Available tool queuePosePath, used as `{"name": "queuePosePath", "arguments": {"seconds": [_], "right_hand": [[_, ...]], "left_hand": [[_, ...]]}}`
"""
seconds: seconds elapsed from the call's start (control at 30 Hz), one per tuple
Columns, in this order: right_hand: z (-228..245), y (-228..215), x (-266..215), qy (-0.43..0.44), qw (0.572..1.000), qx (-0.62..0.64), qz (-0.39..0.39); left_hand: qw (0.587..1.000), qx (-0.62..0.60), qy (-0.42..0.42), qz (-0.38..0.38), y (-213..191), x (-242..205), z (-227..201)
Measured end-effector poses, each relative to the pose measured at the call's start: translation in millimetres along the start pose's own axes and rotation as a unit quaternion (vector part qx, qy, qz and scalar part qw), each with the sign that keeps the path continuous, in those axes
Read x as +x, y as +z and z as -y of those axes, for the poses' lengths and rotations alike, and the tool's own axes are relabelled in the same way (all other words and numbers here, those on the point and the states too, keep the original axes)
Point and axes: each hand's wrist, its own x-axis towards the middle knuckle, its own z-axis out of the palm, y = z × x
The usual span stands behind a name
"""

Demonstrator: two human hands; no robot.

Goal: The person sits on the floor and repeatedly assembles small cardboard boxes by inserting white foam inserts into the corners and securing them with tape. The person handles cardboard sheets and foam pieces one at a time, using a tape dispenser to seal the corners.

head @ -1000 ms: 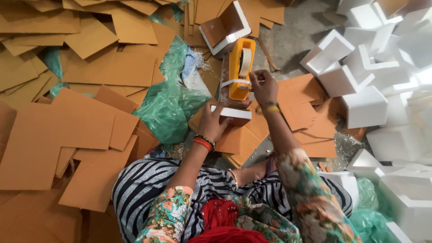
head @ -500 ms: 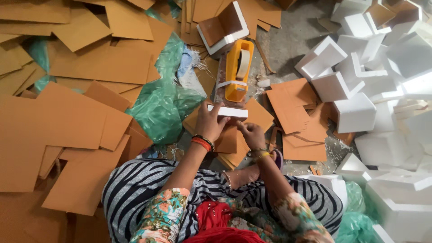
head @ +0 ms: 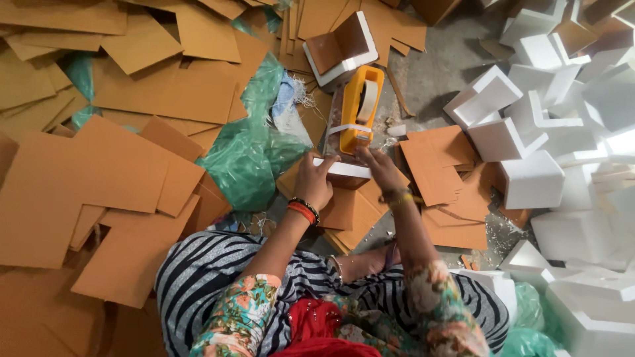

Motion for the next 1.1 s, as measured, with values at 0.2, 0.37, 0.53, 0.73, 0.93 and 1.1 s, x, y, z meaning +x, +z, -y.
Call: {"name": "queuePosePath", "arguments": {"seconds": [0.2,0.37,0.53,0.73,0.93,1.1], "right_hand": [[37,-4,19,0.142,0.966,-0.205,-0.073],[13,-24,5,0.149,0.95,-0.262,0.087],[7,-14,-87,0.241,0.963,0.123,0.019],[19,-11,-105,0.275,0.942,0.17,-0.084],[28,26,-77,-0.044,0.997,0.059,0.037],[98,54,-102,-0.115,0.951,-0.256,-0.126]], "left_hand": [[1.0,-0.006,0.022,0.013,1,4,3],[0.993,-0.025,0.111,0.012,-10,-8,-16],[0.971,-0.025,0.23,0.054,-26,-28,-46],[0.925,-0.036,0.37,0.077,-54,-35,-58],[0.962,-0.096,0.192,-0.168,-64,-24,-27],[0.89,-0.448,-0.084,-0.018,-62,-2,28]]}}
